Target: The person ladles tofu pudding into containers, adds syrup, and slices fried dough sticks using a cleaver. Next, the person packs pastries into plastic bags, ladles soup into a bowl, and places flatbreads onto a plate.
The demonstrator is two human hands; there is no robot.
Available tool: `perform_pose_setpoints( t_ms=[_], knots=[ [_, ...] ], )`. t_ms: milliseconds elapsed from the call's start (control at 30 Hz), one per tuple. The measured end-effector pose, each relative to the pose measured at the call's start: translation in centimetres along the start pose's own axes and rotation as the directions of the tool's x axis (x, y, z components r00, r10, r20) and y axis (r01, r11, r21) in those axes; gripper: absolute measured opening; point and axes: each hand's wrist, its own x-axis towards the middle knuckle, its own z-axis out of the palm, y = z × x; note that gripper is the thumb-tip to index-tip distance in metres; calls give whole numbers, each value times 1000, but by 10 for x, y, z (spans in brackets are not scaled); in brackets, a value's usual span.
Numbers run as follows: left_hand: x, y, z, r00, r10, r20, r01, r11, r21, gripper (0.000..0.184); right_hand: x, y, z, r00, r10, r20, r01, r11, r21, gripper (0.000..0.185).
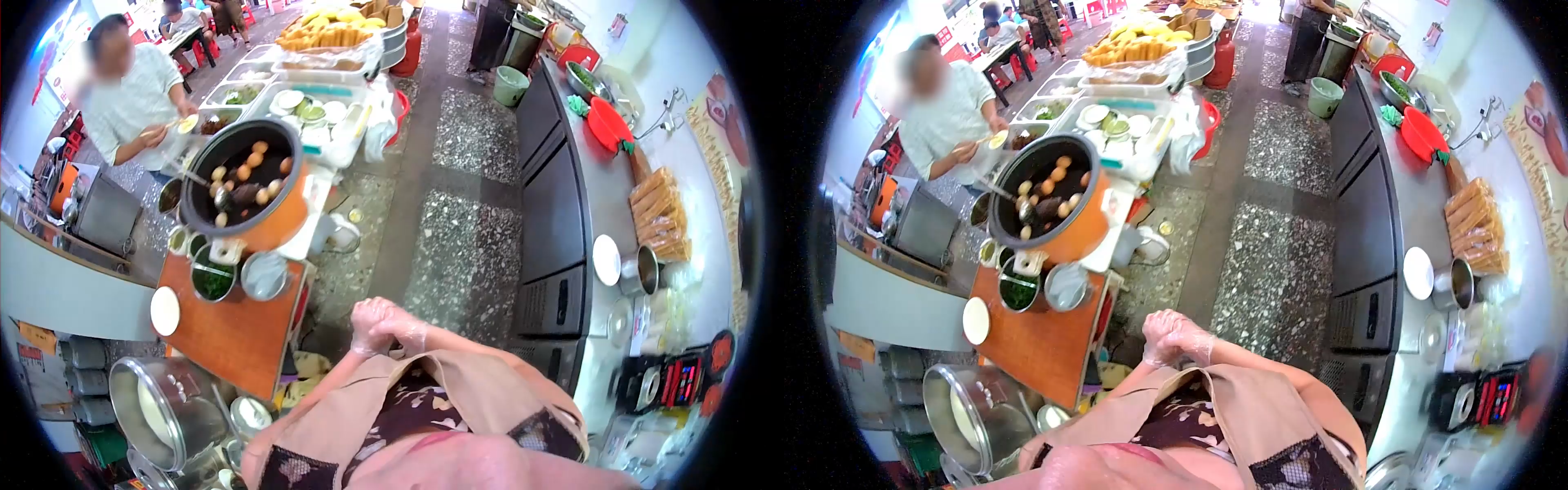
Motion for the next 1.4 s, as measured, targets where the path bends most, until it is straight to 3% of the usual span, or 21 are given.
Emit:
perform_pose_setpoints(
  t_ms=[167,233,367,433,500,567,633,667,700,767,833,900,967,1033,1067,1100,1133,1200,1267,1333,1400],
  knots=[
    [123,-4,67,999,-42,24,46,979,-198,15,31,-60,-130,998,-54,-13,54,998,-36,31],
    [171,-25,80,998,10,60,4,976,-217,18,68,-84,-173,989,124,79,-97,955,-281,37],
    [257,-90,147,994,-79,72,95,961,-259,19,148,-112,-250,975,-223,-12,213,946,-242,36],
    [306,-124,183,984,-57,167,118,915,-386,20,205,-117,-307,956,-220,193,247,960,-129,23],
    [395,-126,192,975,189,120,-138,931,-338,16,231,-148,-362,984,-156,87,171,963,-207,19],
    [481,-141,204,931,261,253,-215,956,-198,14,233,-228,-405,993,62,-105,-91,947,-308,15],
    [579,-156,195,959,270,89,-270,963,-9,8,247,-281,-448,970,55,-238,-39,997,71,14],
    [615,-185,200,980,200,-19,-172,883,436,7,257,-288,-482,944,-1,-329,42,992,119,14],
    [651,-219,187,967,74,-244,33,913,407,7,266,-294,-522,908,-48,-416,125,979,159,15],
    [723,-286,160,741,-194,-643,351,928,125,23,283,-286,-612,796,-70,-601,235,951,201,16],
    [748,-360,141,694,-443,-567,565,823,48,28,298,-270,-705,721,-31,-693,371,861,347,20],
    [777,-402,153,520,-660,-542,748,658,-83,50,316,-266,-789,683,118,-721,354,809,468,23],
    [783,-451,175,523,-690,-501,836,530,143,48,354,-267,-862,679,150,-719,317,824,470,24],
    [803,-438,174,366,-915,-168,670,384,-635,46,401,-294,-931,713,158,-683,310,802,510,25],
    [810,-427,164,422,-900,-105,639,378,-670,43,431,-309,-958,734,143,-663,305,803,512,25],
    [816,-421,162,382,-919,-102,641,343,-687,40,464,-332,-979,758,129,-639,291,810,510,25],
    [827,-408,155,298,-945,-130,777,320,-542,40,498,-362,-996,777,125,-617,257,832,492,25],
    [818,-433,145,276,-933,-230,953,297,-63,37,571,-415,-1026,854,83,-514,203,856,475,25],
    [820,-442,157,303,-820,-485,933,151,327,33,645,-464,-1056,934,5,-358,165,881,443,24],
    [828,-439,170,217,-789,-575,976,165,142,35,712,-519,-1080,969,-22,-247,119,916,382,22],
    [834,-440,171,195,-732,-652,958,1,286,36,782,-560,-1114,984,-54,-171,106,944,314,21]
  ],
)
